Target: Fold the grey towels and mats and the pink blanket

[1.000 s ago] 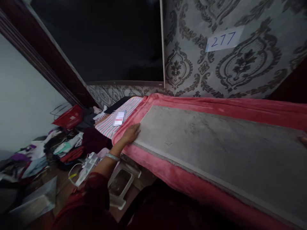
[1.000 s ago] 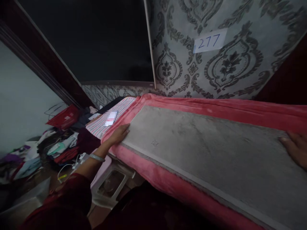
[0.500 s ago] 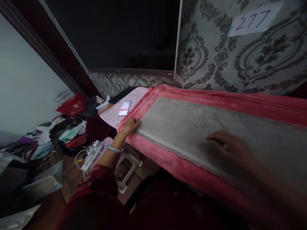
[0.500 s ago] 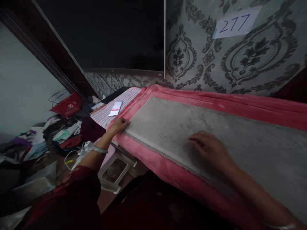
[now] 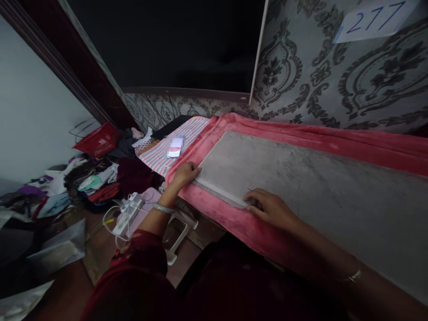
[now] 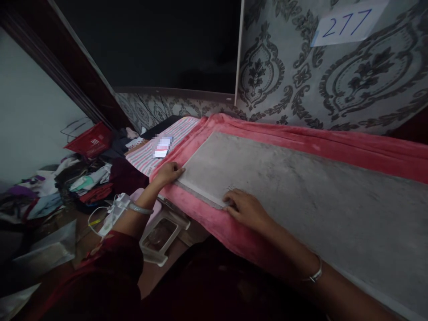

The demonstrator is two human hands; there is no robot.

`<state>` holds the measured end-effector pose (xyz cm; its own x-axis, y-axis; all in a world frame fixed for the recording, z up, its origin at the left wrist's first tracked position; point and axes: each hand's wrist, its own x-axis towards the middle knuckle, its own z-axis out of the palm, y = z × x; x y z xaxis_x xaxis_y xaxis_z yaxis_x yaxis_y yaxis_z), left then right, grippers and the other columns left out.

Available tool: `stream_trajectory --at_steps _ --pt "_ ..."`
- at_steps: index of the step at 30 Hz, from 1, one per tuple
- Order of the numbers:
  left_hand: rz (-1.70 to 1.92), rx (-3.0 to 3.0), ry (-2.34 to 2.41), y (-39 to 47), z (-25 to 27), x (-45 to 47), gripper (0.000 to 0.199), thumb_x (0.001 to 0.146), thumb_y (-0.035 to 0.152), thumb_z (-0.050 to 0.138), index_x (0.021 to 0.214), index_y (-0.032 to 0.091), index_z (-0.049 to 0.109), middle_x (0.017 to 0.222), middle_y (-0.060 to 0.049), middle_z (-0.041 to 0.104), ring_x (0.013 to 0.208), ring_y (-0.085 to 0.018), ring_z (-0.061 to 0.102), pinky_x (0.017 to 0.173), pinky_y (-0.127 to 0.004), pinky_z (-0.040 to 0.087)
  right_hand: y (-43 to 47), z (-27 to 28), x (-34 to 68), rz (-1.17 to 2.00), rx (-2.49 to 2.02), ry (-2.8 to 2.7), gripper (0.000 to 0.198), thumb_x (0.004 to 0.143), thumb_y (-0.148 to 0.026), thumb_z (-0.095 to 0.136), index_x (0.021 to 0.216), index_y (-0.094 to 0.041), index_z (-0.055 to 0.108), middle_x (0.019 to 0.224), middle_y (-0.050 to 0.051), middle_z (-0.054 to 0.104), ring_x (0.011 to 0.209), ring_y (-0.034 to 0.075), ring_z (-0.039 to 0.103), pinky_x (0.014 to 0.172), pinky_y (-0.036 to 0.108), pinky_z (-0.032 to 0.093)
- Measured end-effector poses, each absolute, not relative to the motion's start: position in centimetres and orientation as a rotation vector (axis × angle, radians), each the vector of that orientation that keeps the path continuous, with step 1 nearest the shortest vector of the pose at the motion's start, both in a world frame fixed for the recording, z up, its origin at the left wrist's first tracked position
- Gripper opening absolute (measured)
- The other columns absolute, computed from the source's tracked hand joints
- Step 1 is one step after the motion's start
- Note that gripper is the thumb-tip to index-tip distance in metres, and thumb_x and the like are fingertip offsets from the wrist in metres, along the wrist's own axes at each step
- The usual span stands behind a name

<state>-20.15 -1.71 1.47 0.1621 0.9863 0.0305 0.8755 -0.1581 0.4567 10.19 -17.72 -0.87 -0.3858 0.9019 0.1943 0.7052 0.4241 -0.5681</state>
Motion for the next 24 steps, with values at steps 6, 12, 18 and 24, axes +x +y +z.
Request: stream_trajectory --at_steps 6,12,18,24 --pt "0.388 2.155 1.686 -1.8 1.6 -20.3 0.03 0.083 0.039 0.056 0.06 0.02 0.054 0.055 0.002 0.048 0.057 -0.014 0.045 0.056 -0.028 0.028 -17.8 -1.4 10.0 0.491 -1.384 -2.207 0.017 0.084 -0.017 0.058 0.1 -0.021 0.063 0.092 0.004 0.065 0.08 0.017 0.061 0.072 0.028 0.045" --pt "0.425 2.116 1.679 -1.8 1.8 -20.3 0.029 0.083 0.037 0.054 0.059 0.02 0.052 0.054 0.003 0.046 0.057 -0.014 0.044 0.056 -0.028 0.03 -18.6 -2.0 9.1 0.159 -1.432 -2.273 0.018 0.093 -0.012 0.045 0.087 -0.02 0.059 0.087 0.005 0.06 0.08 0.018 0.057 0.072 0.03 0.042" --pt "0.486 2.105 1.591 -2.1 2.1 -20.8 0.027 0.082 0.03 0.053 0.058 0.021 0.047 0.053 0.005 0.04 0.056 -0.012 0.041 0.055 -0.026 0.031 -19.0 -2.1 9.1 -0.063 -1.269 -2.376 0.024 0.097 -0.01 0.04 0.08 -0.02 0.055 0.082 0.005 0.057 0.076 0.018 0.051 0.067 0.03 0.036" --pt "0.489 2.158 1.649 -2.3 1.8 -20.9 0.024 0.081 0.026 0.054 0.059 0.022 0.045 0.057 0.004 0.045 0.062 -0.014 0.046 0.059 -0.027 0.033 -19.2 -1.7 9.0 -0.025 -1.238 -2.392 0.024 0.096 -0.006 0.041 0.081 -0.02 0.054 0.083 0.005 0.057 0.075 0.018 0.05 0.066 0.031 0.034"
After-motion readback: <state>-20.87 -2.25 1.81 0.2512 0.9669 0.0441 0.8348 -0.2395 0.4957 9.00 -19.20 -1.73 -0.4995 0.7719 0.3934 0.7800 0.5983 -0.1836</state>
